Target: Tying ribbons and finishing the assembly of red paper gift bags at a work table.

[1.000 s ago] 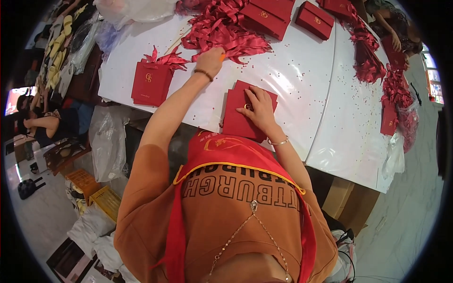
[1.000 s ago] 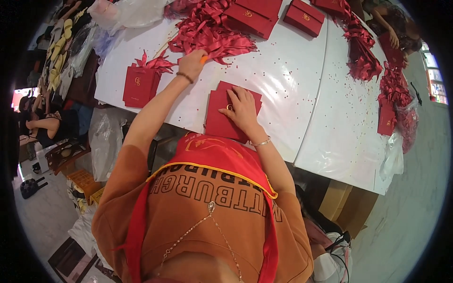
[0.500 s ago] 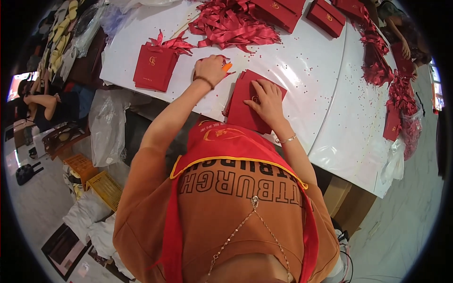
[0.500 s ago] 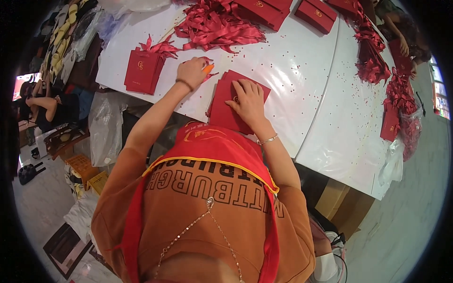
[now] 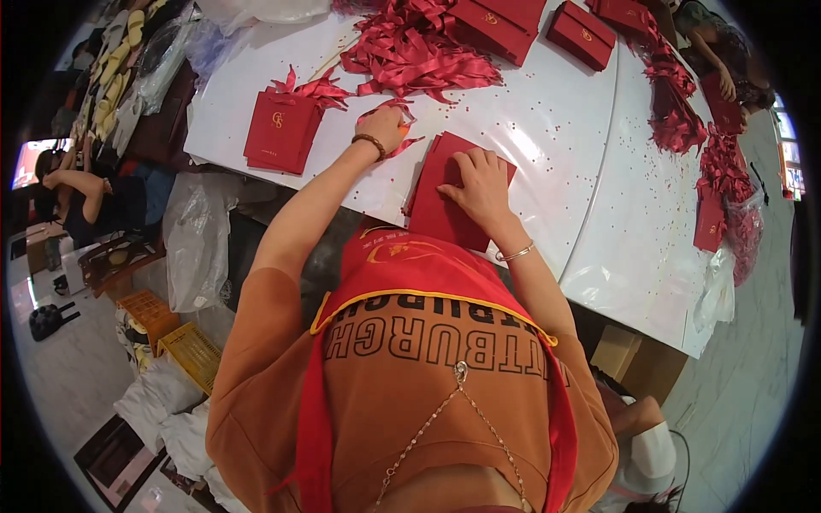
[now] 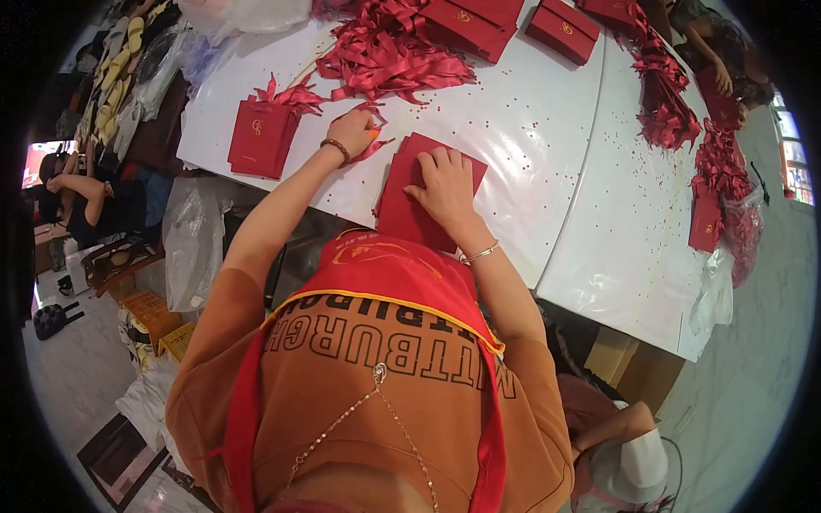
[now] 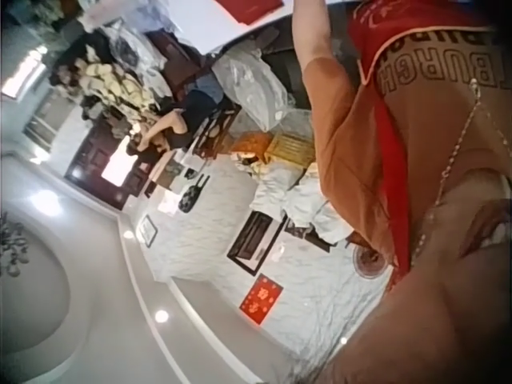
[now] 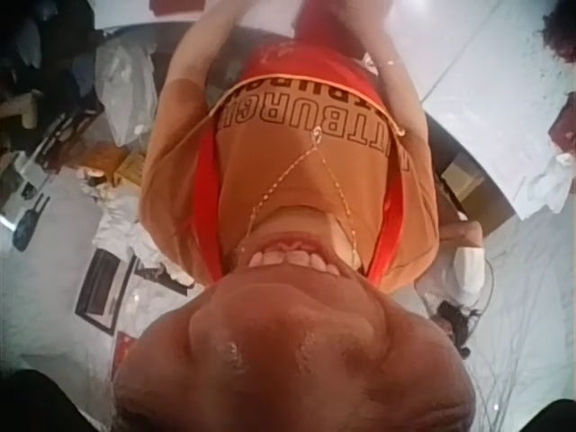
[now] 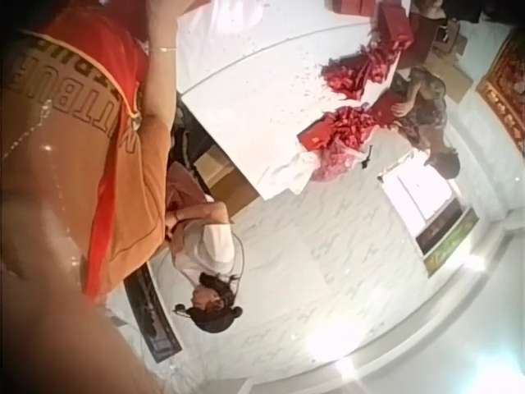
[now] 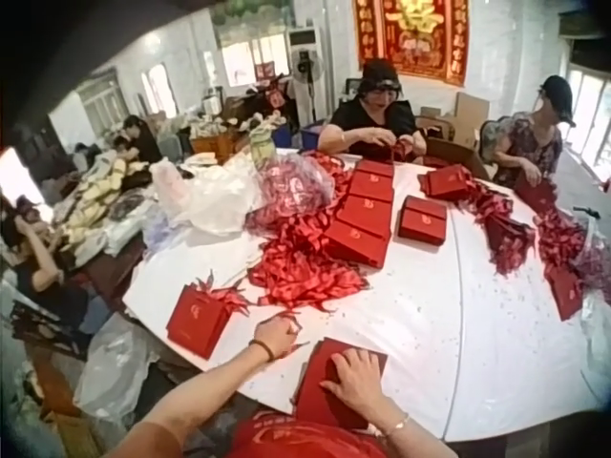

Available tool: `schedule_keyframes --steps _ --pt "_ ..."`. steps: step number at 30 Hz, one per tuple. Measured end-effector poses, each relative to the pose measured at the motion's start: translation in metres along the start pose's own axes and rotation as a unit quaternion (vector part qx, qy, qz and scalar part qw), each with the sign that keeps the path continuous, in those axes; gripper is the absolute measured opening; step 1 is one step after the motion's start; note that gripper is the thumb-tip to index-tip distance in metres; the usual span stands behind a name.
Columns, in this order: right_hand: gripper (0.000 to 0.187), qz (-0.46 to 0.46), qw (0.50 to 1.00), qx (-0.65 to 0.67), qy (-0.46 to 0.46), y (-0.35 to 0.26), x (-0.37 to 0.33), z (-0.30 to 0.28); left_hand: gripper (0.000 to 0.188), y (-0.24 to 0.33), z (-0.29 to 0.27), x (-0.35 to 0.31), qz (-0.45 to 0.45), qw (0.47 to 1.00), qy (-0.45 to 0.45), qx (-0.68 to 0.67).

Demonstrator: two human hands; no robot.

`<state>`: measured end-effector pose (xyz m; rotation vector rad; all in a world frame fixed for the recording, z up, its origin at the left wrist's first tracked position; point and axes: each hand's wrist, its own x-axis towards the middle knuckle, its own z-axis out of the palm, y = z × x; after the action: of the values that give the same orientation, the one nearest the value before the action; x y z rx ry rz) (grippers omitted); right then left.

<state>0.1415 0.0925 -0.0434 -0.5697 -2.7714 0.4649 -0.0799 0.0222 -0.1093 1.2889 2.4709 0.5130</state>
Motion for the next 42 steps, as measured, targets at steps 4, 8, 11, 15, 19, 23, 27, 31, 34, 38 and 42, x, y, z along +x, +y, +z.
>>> schedule_keyframes --steps 4,8,11,15,19,23,27,31,34,38,42 --pt "0.042 -0.007 0.999 0.035 -0.018 0.004 0.004 -0.004 0.017 -0.006 -0.005 0.005 -0.010 0.976 0.030 -0.215" --pt "0.034 0.104 0.976 0.170 -0.093 0.009 0.011 -0.016 0.012 0.023 -0.090 0.006 -0.006 0.795 0.052 -0.605" --pt "0.032 0.145 0.960 0.179 -0.158 0.021 0.012 -0.017 0.013 0.033 -0.141 -0.007 0.054 0.794 0.050 -0.603" --pt "0.036 0.153 0.942 0.235 -0.182 0.033 0.010 -0.010 0.013 0.058 -0.140 -0.035 0.069 0.830 -0.035 -0.552" --pt "0.037 0.193 0.918 0.288 -0.191 0.032 0.011 -0.015 0.016 0.067 -0.078 -0.057 -0.003 0.808 -0.157 -0.568" --pt "0.039 0.215 0.909 0.291 -0.205 0.028 0.014 -0.025 0.014 0.081 -0.034 -0.073 -0.092 0.832 -0.189 -0.513" --pt "0.039 0.213 0.902 0.308 -0.213 0.031 0.014 -0.023 0.009 0.088 -0.018 -0.078 -0.039 0.903 -0.114 -0.412" --pt "0.039 0.208 0.899 0.333 -0.196 0.031 0.012 -0.023 0.007 0.093 -0.015 -0.081 -0.019 0.920 -0.105 -0.378" --pt "0.037 0.207 0.900 0.319 -0.215 0.028 0.013 -0.027 0.006 0.092 -0.003 -0.085 0.005 0.929 -0.092 -0.359" --pt "0.038 0.203 0.902 0.334 -0.184 0.031 0.009 -0.022 0.006 0.095 0.003 -0.085 0.044 0.949 -0.034 -0.310" --pt "0.037 0.210 0.905 0.310 -0.204 0.029 0.010 -0.027 0.006 0.098 0.001 -0.086 0.043 0.956 -0.022 -0.291"
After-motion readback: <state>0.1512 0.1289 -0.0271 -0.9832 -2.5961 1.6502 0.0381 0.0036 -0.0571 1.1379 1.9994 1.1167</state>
